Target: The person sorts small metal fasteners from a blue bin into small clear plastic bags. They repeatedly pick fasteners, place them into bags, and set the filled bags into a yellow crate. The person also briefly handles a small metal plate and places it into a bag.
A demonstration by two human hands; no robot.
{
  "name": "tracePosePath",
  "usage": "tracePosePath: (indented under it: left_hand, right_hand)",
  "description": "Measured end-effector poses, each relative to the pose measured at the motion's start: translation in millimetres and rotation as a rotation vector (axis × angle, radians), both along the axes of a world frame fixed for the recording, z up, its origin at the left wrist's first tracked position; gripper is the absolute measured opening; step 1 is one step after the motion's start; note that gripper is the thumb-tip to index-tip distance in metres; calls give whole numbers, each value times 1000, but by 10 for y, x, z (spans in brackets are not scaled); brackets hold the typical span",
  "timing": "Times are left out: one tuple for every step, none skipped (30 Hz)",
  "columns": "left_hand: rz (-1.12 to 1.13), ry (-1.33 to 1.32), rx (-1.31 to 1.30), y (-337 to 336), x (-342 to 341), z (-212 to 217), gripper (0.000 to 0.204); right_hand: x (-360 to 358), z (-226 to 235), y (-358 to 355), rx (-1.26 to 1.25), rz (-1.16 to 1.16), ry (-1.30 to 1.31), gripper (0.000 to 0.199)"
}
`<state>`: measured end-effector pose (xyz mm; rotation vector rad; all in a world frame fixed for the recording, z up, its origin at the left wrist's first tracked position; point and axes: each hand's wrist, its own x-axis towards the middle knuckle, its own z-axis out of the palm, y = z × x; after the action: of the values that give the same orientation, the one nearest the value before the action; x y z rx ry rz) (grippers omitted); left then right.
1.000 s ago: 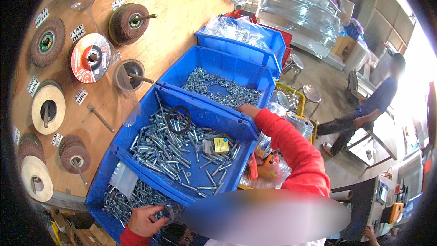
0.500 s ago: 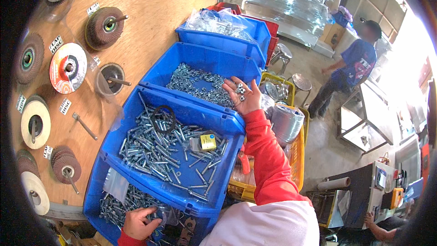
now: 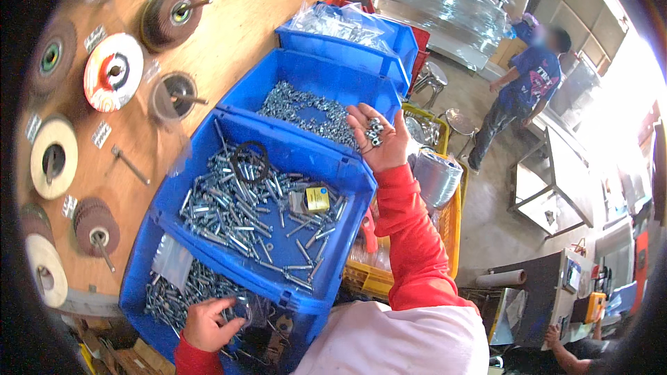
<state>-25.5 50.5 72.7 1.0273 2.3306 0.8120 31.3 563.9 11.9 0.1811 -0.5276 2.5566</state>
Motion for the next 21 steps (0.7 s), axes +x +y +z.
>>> tracePosePath:
  left_hand:
    - [27,-45,27,12,29,11,41]
    - [40,-40,-25,15,48,18,42]
    - [60,-43,-41,19,72,11,43]
    - [31,-2,-41,18,84,-9,46]
    - [24,2,83,17,106,-41,46]
    - [4,39,56,6,117,-77,45]
    - [12,63,-7,-21,148,-109,44]
    - [-8,125,65,-22,168,-154,47]
    - [-20,149,141,-33,192,-190,48]
    - [-52,226,177,-32,209,-219,47]
    - [-29,146,133,-43,233,-244,48]
    - [-24,146,122,-41,251,-248,48]
    - [-31,151,121,-46,255,-260,49]
    - [-38,165,143,-45,265,-257,50]
    - [-48,179,168,-43,268,-261,51]
    - [-57,192,194,-44,270,-261,51]
    - [-71,164,176,-42,269,-269,52]
    - [-82,134,157,-41,263,-284,52]
    - [-94,103,135,-45,255,-301,53]
    - [-99,126,169,-44,242,-330,53]
    - [-103,151,202,-38,227,-361,53]
  right_hand:
    - [42,90,-110,2,-36,-58,79]
    - [96,178,-257,21,-177,-252,60]
    - [165,271,-420,29,-129,-219,53]
    - [233,363,-605,31,-69,-191,47]
    - [268,441,-825,12,-17,-190,42]
    - [298,484,-1098,59,0,-219,37]
    - [341,511,-1399,111,21,-254,32]
    - [362,527,-1688,88,97,-283,28]
    - [386,526,-1995,27,161,-333,28]
    - [399,529,-2266,-29,216,-385,28]
    - [414,535,-2511,-62,271,-401,29]
    - [409,555,-2716,-69,273,-443,32]
    - [402,559,-2913,-56,267,-439,33]
    - [379,567,-3076,-59,271,-407,34]
    - [360,573,-3213,-71,260,-381,35]
    - [352,577,-3334,-19,225,-371,36]
    - [338,574,-3432,22,177,-374,38]
    - [330,565,-3508,48,156,-350,39]
    - [310,543,-3580,44,115,-353,40]
    - [278,509,-3640,36,79,-345,42]
    - [254,469,-3688,26,43,-336,43]
